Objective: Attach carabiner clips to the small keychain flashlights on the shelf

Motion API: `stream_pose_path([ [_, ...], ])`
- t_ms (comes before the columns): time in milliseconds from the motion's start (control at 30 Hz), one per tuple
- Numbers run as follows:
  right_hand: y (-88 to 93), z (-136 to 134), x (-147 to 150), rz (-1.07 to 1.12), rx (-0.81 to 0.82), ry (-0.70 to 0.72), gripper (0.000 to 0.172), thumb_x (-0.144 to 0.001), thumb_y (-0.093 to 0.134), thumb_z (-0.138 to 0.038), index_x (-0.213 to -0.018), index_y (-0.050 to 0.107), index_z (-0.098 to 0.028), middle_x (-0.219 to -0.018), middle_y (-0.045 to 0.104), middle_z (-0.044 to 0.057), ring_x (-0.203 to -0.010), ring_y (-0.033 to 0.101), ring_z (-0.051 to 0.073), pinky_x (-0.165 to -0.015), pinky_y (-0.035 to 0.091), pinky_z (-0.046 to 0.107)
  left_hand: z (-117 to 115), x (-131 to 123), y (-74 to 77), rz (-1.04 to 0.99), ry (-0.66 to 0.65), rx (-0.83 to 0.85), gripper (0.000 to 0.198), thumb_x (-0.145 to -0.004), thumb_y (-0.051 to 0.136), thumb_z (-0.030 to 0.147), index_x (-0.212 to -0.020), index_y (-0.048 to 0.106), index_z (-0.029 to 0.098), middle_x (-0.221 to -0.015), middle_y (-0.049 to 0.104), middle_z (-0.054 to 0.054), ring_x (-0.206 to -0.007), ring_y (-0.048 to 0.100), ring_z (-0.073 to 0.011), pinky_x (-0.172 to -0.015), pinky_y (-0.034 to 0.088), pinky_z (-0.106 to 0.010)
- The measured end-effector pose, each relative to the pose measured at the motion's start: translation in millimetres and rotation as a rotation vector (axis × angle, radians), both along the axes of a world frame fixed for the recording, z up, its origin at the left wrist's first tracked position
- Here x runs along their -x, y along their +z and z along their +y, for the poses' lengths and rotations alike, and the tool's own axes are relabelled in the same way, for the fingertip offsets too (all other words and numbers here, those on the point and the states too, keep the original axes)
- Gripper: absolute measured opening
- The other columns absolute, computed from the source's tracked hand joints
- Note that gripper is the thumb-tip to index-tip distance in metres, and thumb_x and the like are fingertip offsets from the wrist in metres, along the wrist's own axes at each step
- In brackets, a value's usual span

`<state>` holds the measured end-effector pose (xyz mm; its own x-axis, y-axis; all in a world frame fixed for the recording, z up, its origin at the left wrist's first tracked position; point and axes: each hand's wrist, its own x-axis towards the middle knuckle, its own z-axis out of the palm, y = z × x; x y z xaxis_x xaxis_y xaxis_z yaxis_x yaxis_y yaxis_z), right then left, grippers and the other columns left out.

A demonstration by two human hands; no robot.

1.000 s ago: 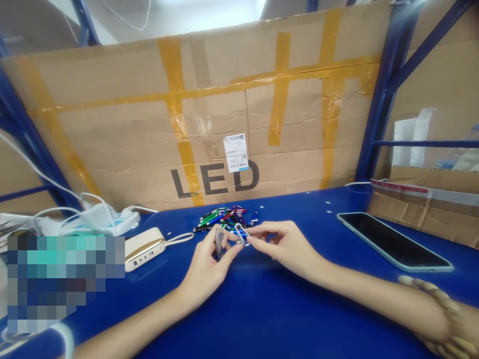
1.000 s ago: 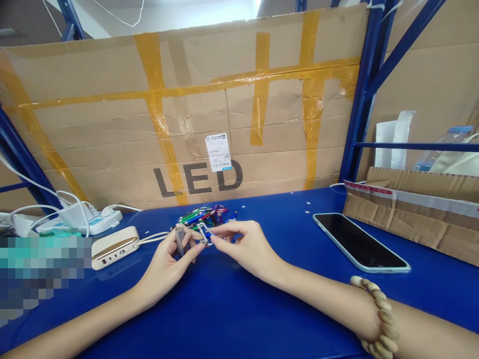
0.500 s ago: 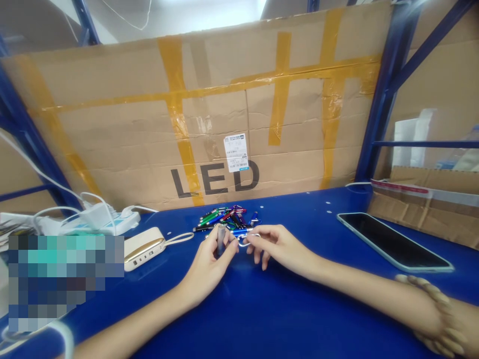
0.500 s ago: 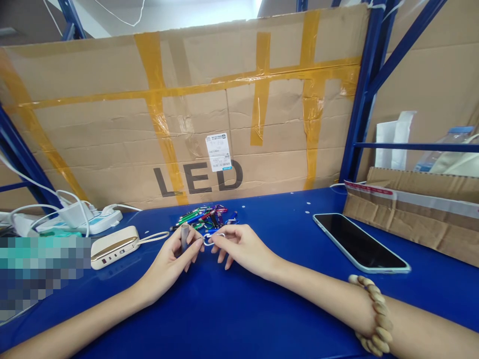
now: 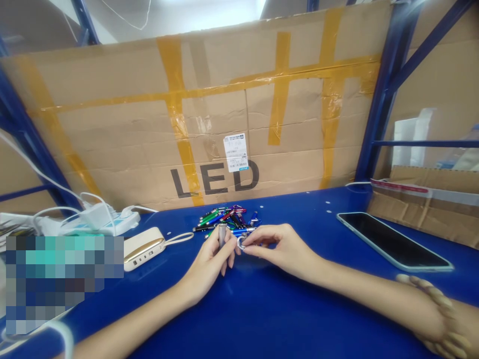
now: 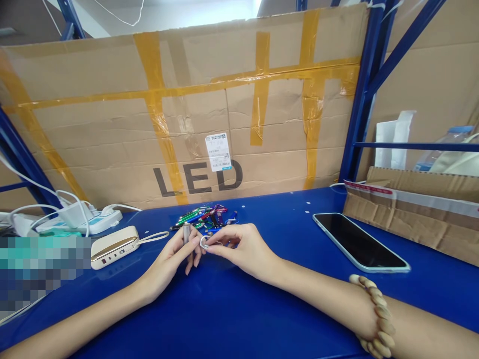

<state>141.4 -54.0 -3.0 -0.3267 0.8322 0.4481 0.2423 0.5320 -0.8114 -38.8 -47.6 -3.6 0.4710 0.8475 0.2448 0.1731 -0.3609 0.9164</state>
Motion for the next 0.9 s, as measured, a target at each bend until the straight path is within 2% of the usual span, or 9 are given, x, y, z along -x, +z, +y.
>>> stream_pose_path([
  [133, -1.3, -1.2, 0.1, -0.051, -0.010, 0.028, 0.024, -0.074, 0.064, -0.035, -0.092, 0.067, -0.021, -0.079, 0.070, 0.002, -0.071, 0.065, 0.015, -0.066, 0.053, 0.027, 0.9, -0.8, -1.2, 0.034, 0.023, -0.014, 0.028, -0.085, 0.042, 0.044, -0.073, 0.034, 0.020, -0.060, 0.044, 0.006, -0.049, 0.040, -0.0066, -0.046, 0.034, -0.019],
  [267, -3.0, 1.4, -1.3, -0.095, -0.049, -0.011, 0.027, -0.072, 0.066, -0.034, -0.095, 0.067, -0.020, -0.080, 0.070, 0.003, -0.072, 0.065, 0.016, -0.066, 0.054, 0.027, 1.4, -1.6, -1.9, 0.053, 0.094, -0.084, 0.029, -0.083, 0.046, 0.042, -0.069, 0.031, 0.020, -0.057, 0.042, 0.007, -0.046, 0.038, -0.0059, -0.047, 0.034, -0.019],
  [367, -4.7, 2.7, -2.1, -0.097, -0.048, 0.032, 0.027, -0.077, 0.060, -0.037, -0.095, 0.068, -0.018, -0.078, 0.070, 0.004, -0.067, 0.064, 0.015, -0.060, 0.054, 0.026, 0.4, -1.3, -1.1, 0.087, 0.159, -0.150, 0.026, -0.081, 0.050, 0.041, -0.071, 0.037, 0.019, -0.063, 0.045, 0.005, -0.052, 0.042, -0.0069, -0.050, 0.035, -0.020],
  [433, -5.7, 2.4, -1.8, -0.080, -0.020, 0.056, 0.029, -0.081, 0.054, -0.038, -0.096, 0.068, -0.017, -0.074, 0.069, 0.003, -0.062, 0.063, 0.013, -0.056, 0.053, 0.024, -0.6, -0.8, -0.4, 0.112, 0.181, -0.166, 0.023, -0.081, 0.051, 0.041, -0.080, 0.044, 0.019, -0.069, 0.048, 0.004, -0.056, 0.044, -0.0079, -0.050, 0.036, -0.020],
  [533, -5.8, 0.7, -0.3, -0.054, 0.012, 0.052, 0.031, -0.082, 0.054, -0.040, -0.097, 0.068, -0.017, -0.072, 0.068, 0.004, -0.058, 0.062, 0.012, -0.053, 0.051, 0.023, -1.8, -0.6, 0.7, 0.155, 0.150, -0.153, 0.023, -0.081, 0.050, 0.041, -0.088, 0.047, 0.020, -0.068, 0.050, 0.004, -0.056, 0.046, -0.0089, -0.050, 0.036, -0.020],
  [667, -3.4, -0.6, 0.2, -0.066, 0.011, 0.013, 0.032, -0.081, 0.056, -0.040, -0.100, 0.066, -0.017, -0.072, 0.068, 0.003, -0.055, 0.060, 0.011, -0.053, 0.050, 0.023, -2.7, -1.8, 2.0, 0.169, 0.097, -0.144, 0.023, -0.084, 0.045, 0.040, -0.079, 0.045, 0.018, -0.064, 0.049, 0.004, -0.052, 0.045, -0.0080, -0.049, 0.036, -0.020],
  [900, -3.5, 2.8, -2.9, -0.229, -0.227, 0.019, 0.026, -0.084, 0.053, -0.035, -0.096, 0.068, -0.019, -0.078, 0.067, 0.003, -0.066, 0.059, 0.012, -0.062, 0.048, 0.024, 1.8, -0.8, -2.2, 0.117, 0.068, -0.118, 0.025, -0.087, 0.040, 0.041, -0.074, 0.035, 0.020, -0.056, 0.042, 0.007, -0.044, 0.039, -0.0062, -0.045, 0.035, -0.019],
])
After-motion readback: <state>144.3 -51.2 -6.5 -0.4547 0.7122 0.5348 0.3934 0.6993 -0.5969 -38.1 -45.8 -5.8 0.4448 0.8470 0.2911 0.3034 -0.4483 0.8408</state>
